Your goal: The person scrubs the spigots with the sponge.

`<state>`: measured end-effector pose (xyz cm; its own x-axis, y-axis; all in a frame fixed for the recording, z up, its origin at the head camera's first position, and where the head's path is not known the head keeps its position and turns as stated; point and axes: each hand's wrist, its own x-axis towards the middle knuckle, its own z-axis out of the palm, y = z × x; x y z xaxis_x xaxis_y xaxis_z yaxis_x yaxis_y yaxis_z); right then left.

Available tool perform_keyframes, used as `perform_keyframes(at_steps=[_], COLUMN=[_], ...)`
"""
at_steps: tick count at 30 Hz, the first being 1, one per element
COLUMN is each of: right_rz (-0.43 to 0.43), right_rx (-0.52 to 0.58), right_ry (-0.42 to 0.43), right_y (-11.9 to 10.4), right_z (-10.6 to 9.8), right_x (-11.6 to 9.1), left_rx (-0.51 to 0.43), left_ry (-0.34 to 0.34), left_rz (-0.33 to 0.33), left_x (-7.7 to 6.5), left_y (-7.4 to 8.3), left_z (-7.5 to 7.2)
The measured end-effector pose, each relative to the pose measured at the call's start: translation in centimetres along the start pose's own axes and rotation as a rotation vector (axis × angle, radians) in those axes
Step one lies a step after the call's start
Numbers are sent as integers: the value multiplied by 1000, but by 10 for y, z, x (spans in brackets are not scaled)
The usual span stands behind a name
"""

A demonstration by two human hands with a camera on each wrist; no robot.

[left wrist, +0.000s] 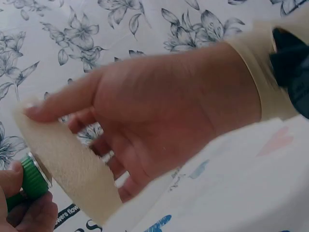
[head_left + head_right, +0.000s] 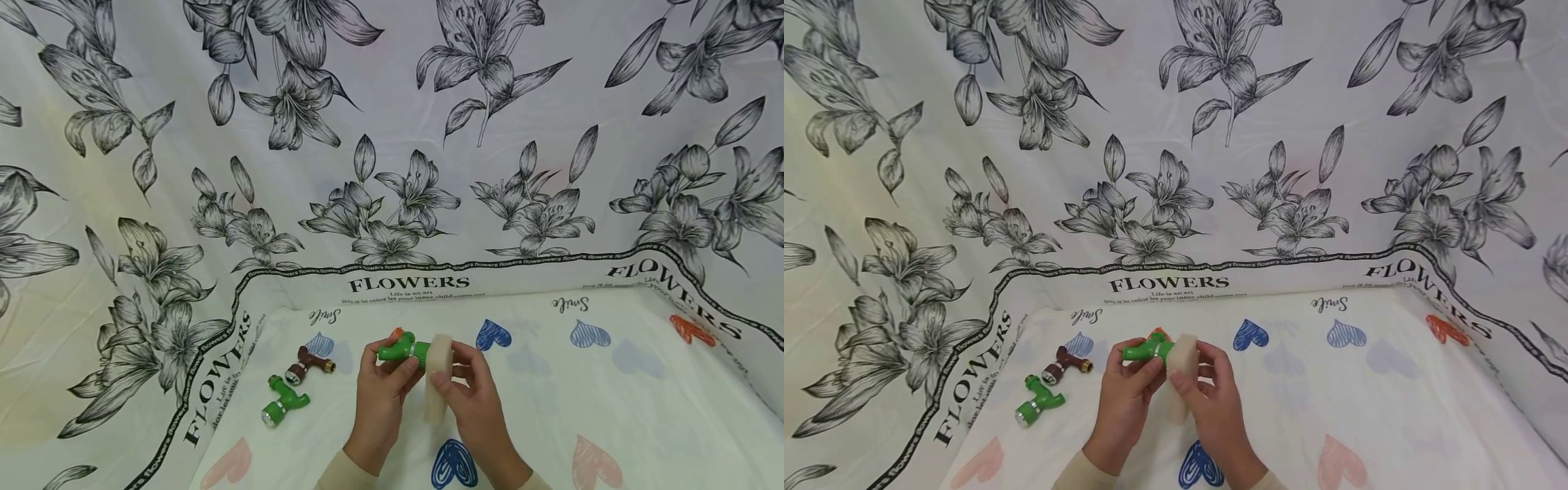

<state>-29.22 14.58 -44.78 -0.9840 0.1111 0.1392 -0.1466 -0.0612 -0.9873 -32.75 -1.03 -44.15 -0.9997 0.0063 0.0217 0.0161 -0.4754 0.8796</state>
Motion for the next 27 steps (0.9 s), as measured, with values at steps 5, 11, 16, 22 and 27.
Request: perform_keyframes(at_steps=[5, 11, 16, 22, 27], right_rz=[-144, -143, -90, 13, 96], right_rx=[-65, -87, -59, -29, 23], right_ry=[3, 11, -6, -31, -51], right_y=[-3, -5, -7, -5, 3], right_z=[2, -1, -6, -16, -20], right_x=[-2, 0, 7, 15, 15], left_rx=[53, 53, -4, -18, -4], left_ry=[26, -4, -39, -104, -138], left_rz=[-10, -10, -26, -31, -14], left_x=[-1, 0, -2, -6, -8], left_y=[0, 1, 3, 4, 6], left_z=[-1, -3, -5, -6, -5])
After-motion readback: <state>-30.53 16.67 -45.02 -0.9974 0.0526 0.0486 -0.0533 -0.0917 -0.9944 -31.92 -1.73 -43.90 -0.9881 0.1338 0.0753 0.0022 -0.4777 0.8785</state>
